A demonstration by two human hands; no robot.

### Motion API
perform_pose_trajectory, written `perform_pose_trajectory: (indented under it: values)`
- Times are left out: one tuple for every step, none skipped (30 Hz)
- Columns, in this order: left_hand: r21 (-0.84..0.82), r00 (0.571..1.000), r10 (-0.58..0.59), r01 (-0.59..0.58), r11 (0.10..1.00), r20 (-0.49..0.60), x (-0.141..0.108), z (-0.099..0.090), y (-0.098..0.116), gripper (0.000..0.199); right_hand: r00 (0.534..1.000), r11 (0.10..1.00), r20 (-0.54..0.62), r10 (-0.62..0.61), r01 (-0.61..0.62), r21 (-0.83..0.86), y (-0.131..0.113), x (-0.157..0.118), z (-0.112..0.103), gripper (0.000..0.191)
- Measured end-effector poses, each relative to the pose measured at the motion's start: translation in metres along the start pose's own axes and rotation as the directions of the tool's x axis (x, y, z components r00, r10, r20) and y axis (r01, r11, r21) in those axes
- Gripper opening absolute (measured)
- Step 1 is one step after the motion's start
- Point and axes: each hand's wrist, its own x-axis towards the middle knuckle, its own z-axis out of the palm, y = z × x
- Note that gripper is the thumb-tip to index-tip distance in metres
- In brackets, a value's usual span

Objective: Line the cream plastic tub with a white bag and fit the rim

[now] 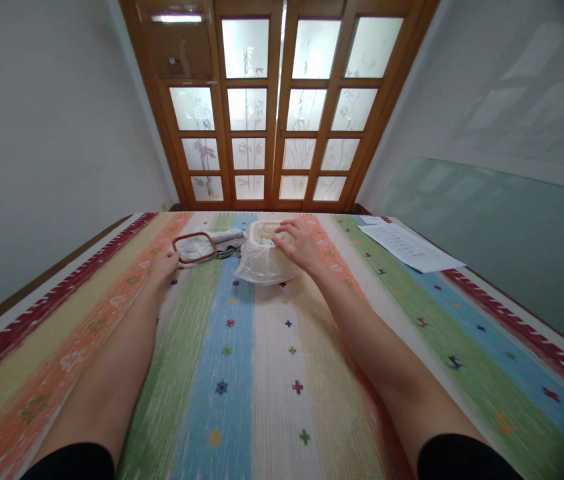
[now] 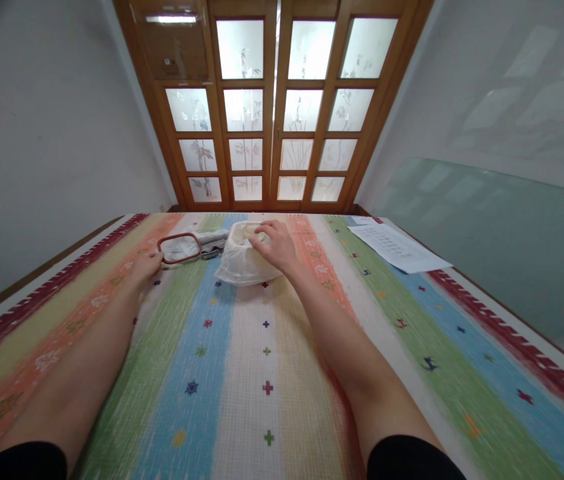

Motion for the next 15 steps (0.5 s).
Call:
perform_pose_trajectory:
  values:
    - [0.145, 0.999, 0.044, -0.04, 0.989, -0.021, 0.001, -0.001, -0.004, 0.025, 1.0, 1.0, -0.001, 0.008, -0.008, -0.005, 0.001, 0.0, 0.002, 0.022]
    - [0.292, 0.995, 0.093, -0.079, 0.953, -0.032, 0.003, -0.001, -0.007, 0.026, 1.0, 1.0, -0.007, 0.021, -0.021, -0.012, 0.002, -0.001, 0.003, 0.021]
    - [0.419, 0.991, 0.132, -0.106, 0.902, -0.034, 0.004, -0.002, -0.01, 0.028, 0.999, 0.999, -0.014, 0.034, -0.035, -0.022, 0.004, -0.001, 0.004, 0.021]
    - [0.505, 0.988, 0.154, -0.117, 0.855, -0.031, 0.006, -0.002, -0.012, 0.03, 0.999, 0.998, -0.022, 0.047, -0.048, -0.034, 0.006, -0.001, 0.006, 0.021]
    - [0.543, 0.987, 0.156, -0.115, 0.832, -0.029, 0.008, -0.003, -0.015, 0.032, 0.998, 0.997, -0.029, 0.059, -0.061, -0.048, 0.008, -0.001, 0.007, 0.021]
    - [0.559, 0.988, 0.151, -0.108, 0.822, -0.031, 0.01, -0.003, -0.017, 0.034, 0.997, 0.995, -0.035, 0.069, -0.071, -0.063, 0.01, 0.0, 0.008, 0.023]
    - [0.568, 0.989, 0.145, -0.098, 0.817, -0.039, 0.011, -0.004, -0.019, 0.036, 0.996, 0.994, -0.04, 0.078, -0.081, -0.079, 0.011, 0.0, 0.009, 0.026]
    - [0.576, 0.988, 0.144, -0.09, 0.813, -0.05, 0.011, -0.005, -0.02, 0.037, 0.995, 0.991, -0.044, 0.088, -0.091, -0.095, 0.012, 0.0, 0.01, 0.029]
    - [0.586, 0.987, 0.149, -0.086, 0.806, -0.06, 0.011, -0.005, -0.021, 0.038, 0.994, 0.988, -0.05, 0.099, -0.104, -0.114, 0.013, 0.001, 0.011, 0.033]
    - [0.599, 0.985, 0.16, -0.085, 0.796, -0.072, 0.01, -0.006, -0.022, 0.038, 0.992, 0.984, -0.06, 0.111, -0.118, -0.133, 0.013, 0.001, 0.012, 0.036]
    - [0.614, 0.982, 0.17, -0.084, 0.785, -0.083, 0.009, -0.007, -0.023, 0.037, 0.99, 0.98, -0.071, 0.122, -0.131, -0.151, 0.012, 0.001, 0.012, 0.039]
    - [0.627, 0.979, 0.182, -0.086, 0.774, -0.091, 0.008, -0.008, -0.023, 0.036, 0.988, 0.975, -0.085, 0.129, -0.142, -0.171, 0.011, 0.0, 0.012, 0.04]
    - [0.632, 0.977, 0.19, -0.086, 0.77, -0.098, 0.007, -0.009, -0.022, 0.034, 0.986, 0.97, -0.101, 0.132, -0.15, -0.19, 0.01, 0.0, 0.012, 0.041]
    - [0.616, 0.975, 0.194, -0.089, 0.782, -0.106, 0.005, -0.01, -0.022, 0.032, 0.984, 0.966, -0.117, 0.131, -0.153, -0.21, 0.008, -0.001, 0.012, 0.041]
    - [0.561, 0.977, 0.194, -0.115, 0.82, -0.085, 0.003, -0.011, -0.021, 0.03, 0.983, 0.961, -0.133, 0.126, -0.154, -0.228, 0.007, -0.002, 0.012, 0.04]
